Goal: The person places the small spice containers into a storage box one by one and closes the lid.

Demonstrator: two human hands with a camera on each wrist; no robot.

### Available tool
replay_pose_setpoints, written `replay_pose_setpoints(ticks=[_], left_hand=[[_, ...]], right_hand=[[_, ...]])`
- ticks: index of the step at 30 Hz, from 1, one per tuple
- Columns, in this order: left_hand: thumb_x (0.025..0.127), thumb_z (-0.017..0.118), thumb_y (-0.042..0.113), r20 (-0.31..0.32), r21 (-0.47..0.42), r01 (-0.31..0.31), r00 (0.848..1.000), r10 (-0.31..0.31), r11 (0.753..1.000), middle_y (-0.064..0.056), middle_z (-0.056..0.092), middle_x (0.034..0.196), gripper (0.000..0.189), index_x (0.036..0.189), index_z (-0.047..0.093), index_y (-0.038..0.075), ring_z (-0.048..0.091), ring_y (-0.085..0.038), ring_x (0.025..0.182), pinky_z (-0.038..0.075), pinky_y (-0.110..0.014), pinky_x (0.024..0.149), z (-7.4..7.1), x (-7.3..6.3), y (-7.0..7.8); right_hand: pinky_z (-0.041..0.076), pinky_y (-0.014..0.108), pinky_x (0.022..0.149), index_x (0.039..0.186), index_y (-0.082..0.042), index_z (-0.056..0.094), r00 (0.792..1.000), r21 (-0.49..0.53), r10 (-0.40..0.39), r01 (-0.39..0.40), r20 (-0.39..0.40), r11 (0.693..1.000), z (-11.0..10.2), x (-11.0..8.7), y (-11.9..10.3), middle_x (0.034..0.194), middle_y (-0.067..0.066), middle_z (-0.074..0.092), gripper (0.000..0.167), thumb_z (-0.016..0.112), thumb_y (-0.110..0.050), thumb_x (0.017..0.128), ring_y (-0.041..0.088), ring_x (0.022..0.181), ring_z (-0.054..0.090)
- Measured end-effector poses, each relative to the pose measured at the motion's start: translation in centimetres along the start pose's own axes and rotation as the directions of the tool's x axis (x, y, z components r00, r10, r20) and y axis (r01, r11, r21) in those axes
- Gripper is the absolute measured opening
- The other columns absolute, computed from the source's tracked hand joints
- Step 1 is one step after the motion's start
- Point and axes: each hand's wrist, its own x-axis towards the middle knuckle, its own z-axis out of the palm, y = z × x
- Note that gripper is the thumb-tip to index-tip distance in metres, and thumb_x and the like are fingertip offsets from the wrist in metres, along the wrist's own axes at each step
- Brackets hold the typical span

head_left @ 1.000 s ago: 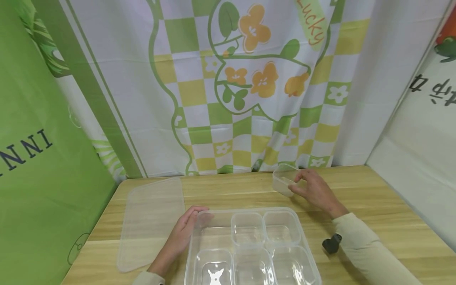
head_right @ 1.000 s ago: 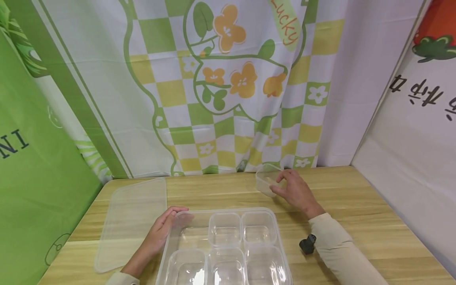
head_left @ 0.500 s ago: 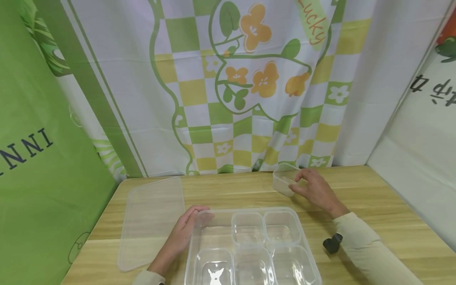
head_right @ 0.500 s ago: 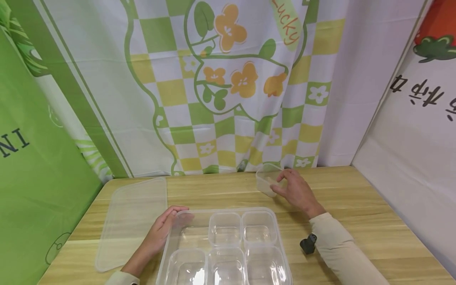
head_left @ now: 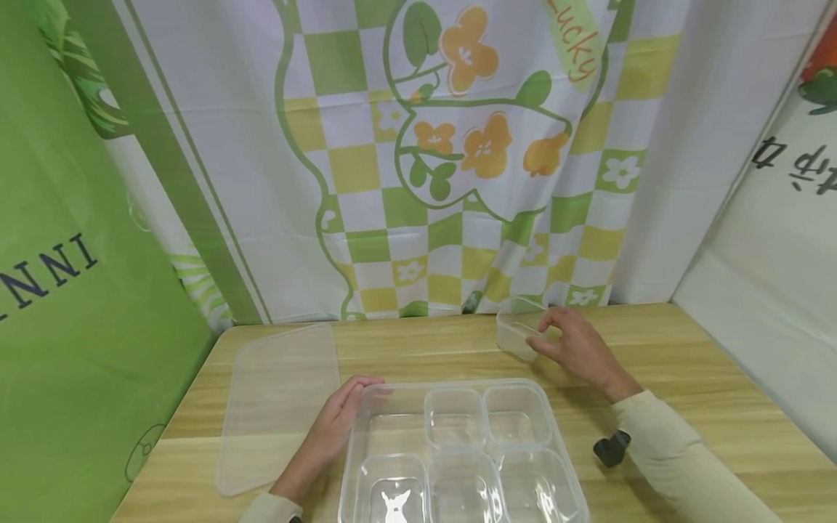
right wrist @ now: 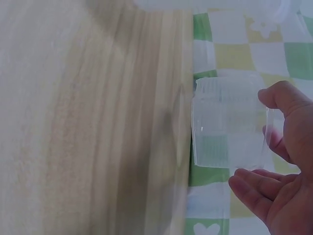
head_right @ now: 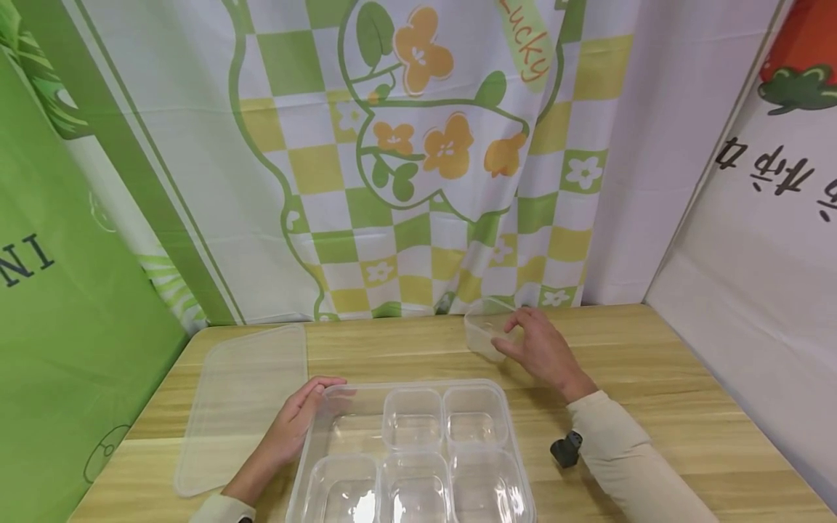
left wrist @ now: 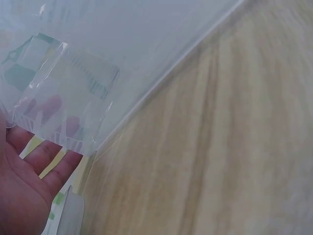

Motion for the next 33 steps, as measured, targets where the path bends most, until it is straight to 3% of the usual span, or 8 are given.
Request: replay_pose_setpoints(ticks=[7,13,20,25,33], left_hand=[[0.114,0.033,0.017,0.002,-0.004,0.008,1.000,-0.008,1.000,-0.008,0.065,0.135,0.035,0.129,0.065,0.010,0.057,-0.025,0.128,0.040,-0.050,0.111,0.1,0.1,-0.1],[0.115,0.033,0.018,-0.002,0.001,-0.001,1.000,0.001,1.000,-0.005,0.067,0.132,0.036,0.129,0.064,0.010,0.058,-0.026,0.127,0.038,-0.054,0.111,0.1,0.1,-0.3],[0.115,0.032,0.019,0.007,-0.022,0.002,1.000,-0.002,1.000,-0.005,0.069,0.128,0.036,0.130,0.063,0.009,0.059,-0.028,0.126,0.036,-0.057,0.112,0.1,0.1,-0.4],[0.115,0.033,0.018,0.001,-0.017,0.004,1.000,-0.004,1.000,-0.011,0.064,0.136,0.036,0.130,0.064,0.010,0.054,-0.030,0.131,0.034,-0.059,0.113,0.1,0.1,-0.3],[0.115,0.033,0.018,0.002,-0.022,0.006,1.000,-0.006,1.000,-0.007,0.067,0.132,0.036,0.130,0.064,0.010,0.056,-0.029,0.129,0.034,-0.058,0.113,0.1,0.1,-0.3]], right_hand=[[0.050,0.054,0.084,0.095,-0.007,0.064,1.000,-0.019,-0.003,0.003,-0.005,1.000,-0.5,0.1,-1.3,0.117,0.021,0.064,0.023,0.082,-0.021,0.089,0.036,0.101,0.059],[0.052,0.058,0.088,0.095,-0.007,0.064,1.000,-0.017,-0.007,0.007,-0.011,1.000,-1.0,0.1,-2.3,0.130,0.029,0.059,0.025,0.083,-0.022,0.088,0.044,0.110,0.060],[0.057,0.055,0.083,0.095,-0.006,0.064,0.999,-0.017,-0.047,0.047,-0.023,0.999,-1.4,0.0,-3.8,0.133,0.030,0.057,0.025,0.083,-0.020,0.087,0.047,0.116,0.058],[0.059,0.053,0.081,0.096,-0.006,0.064,0.998,-0.017,-0.061,0.061,-0.020,0.998,-1.6,0.1,-4.8,0.135,0.031,0.056,0.026,0.084,-0.019,0.086,0.046,0.116,0.058],[0.059,0.052,0.082,0.094,-0.008,0.063,0.999,0.004,-0.050,0.050,-0.016,0.999,-2.1,0.2,-6.9,0.140,0.029,0.054,0.027,0.085,-0.020,0.085,0.046,0.112,0.061]])
